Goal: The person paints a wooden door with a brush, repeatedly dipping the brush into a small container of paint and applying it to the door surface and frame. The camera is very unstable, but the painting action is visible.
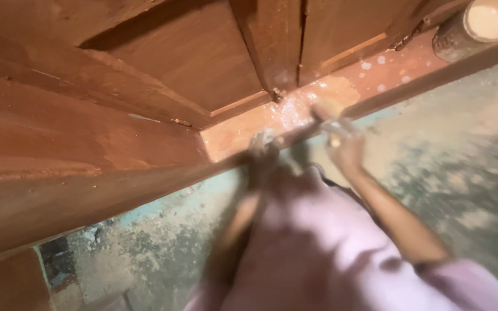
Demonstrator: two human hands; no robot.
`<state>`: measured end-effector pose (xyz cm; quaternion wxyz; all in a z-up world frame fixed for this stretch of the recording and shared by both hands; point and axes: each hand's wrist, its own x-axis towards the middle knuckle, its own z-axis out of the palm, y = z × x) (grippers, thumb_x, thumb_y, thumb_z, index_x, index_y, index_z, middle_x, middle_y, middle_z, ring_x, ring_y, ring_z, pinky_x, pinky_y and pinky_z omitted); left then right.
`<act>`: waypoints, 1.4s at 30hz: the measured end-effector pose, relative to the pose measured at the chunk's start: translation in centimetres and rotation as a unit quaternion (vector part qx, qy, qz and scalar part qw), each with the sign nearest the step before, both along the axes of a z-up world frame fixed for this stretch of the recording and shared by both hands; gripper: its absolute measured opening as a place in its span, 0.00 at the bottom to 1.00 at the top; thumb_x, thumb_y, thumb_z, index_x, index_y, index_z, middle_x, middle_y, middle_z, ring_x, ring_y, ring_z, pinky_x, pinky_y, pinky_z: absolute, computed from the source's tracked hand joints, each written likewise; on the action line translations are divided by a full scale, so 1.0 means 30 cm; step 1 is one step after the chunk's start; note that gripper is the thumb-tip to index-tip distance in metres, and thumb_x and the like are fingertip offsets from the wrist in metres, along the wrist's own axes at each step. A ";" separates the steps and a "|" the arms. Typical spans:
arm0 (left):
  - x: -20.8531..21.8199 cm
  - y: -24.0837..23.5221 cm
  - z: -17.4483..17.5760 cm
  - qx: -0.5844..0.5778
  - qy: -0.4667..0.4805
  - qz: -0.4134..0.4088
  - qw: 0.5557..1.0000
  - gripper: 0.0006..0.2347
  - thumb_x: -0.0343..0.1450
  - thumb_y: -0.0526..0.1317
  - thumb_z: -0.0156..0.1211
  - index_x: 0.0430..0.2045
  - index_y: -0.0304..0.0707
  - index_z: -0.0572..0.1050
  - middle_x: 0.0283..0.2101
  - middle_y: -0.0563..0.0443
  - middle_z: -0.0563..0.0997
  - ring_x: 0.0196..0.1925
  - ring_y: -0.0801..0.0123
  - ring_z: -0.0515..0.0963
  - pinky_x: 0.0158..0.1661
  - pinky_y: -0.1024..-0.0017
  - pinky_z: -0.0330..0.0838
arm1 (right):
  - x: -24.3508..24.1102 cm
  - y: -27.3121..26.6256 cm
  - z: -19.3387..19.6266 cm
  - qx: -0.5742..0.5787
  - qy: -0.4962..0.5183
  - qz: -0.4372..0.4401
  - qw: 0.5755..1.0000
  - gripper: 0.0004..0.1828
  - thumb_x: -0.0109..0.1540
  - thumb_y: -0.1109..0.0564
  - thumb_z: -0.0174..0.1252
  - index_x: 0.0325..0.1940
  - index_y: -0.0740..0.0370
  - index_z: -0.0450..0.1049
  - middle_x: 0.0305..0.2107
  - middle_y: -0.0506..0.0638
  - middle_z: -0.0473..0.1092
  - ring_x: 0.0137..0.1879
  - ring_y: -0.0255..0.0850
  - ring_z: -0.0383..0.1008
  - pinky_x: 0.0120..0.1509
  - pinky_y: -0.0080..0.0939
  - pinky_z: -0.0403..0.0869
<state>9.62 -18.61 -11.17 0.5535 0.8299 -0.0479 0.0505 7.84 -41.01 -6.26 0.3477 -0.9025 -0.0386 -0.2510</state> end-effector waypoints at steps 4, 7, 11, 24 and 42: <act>-0.010 0.015 -0.025 0.001 -0.015 0.000 1.000 0.15 0.71 0.44 0.62 0.46 0.33 0.75 0.44 0.40 0.79 0.42 0.55 0.80 0.43 0.62 0.76 | -0.035 0.126 0.005 0.050 0.057 0.055 0.996 0.09 0.57 0.65 0.65 0.41 0.59 0.81 0.42 0.53 0.78 0.48 0.50 0.79 0.51 0.47 0.78; -0.018 0.018 -0.034 0.005 -0.018 -0.002 1.000 0.14 0.71 0.44 0.62 0.45 0.34 0.76 0.43 0.40 0.80 0.41 0.54 0.80 0.43 0.61 0.76 | -0.026 0.108 0.005 0.017 0.032 0.063 0.997 0.08 0.58 0.65 0.65 0.42 0.61 0.82 0.40 0.54 0.78 0.46 0.50 0.79 0.49 0.46 0.77; -0.031 -0.002 -0.044 0.004 -0.030 -0.001 1.000 0.13 0.72 0.43 0.62 0.44 0.34 0.76 0.42 0.40 0.80 0.41 0.53 0.80 0.43 0.61 0.76 | -0.001 -0.037 0.002 0.130 0.051 -0.052 0.989 0.07 0.61 0.66 0.63 0.43 0.61 0.82 0.39 0.53 0.79 0.45 0.45 0.80 0.50 0.44 0.76; 0.004 -0.216 -0.007 0.059 -0.106 0.054 0.991 0.09 0.73 0.42 0.62 0.40 0.35 0.77 0.38 0.40 0.80 0.39 0.49 0.79 0.42 0.60 0.75 | 0.126 -0.213 -0.019 0.003 0.034 -0.037 0.999 0.09 0.60 0.61 0.64 0.45 0.57 0.82 0.45 0.57 0.77 0.49 0.56 0.77 0.52 0.54 0.76; -0.012 -0.576 0.097 0.058 0.004 0.137 0.989 0.10 0.70 0.37 0.67 0.42 0.34 0.77 0.42 0.43 0.80 0.41 0.58 0.80 0.44 0.66 0.76 | 0.259 -0.656 -0.062 -0.029 -0.072 0.006 0.997 0.07 0.61 0.61 0.63 0.43 0.63 0.79 0.42 0.57 0.75 0.47 0.54 0.78 0.53 0.51 0.78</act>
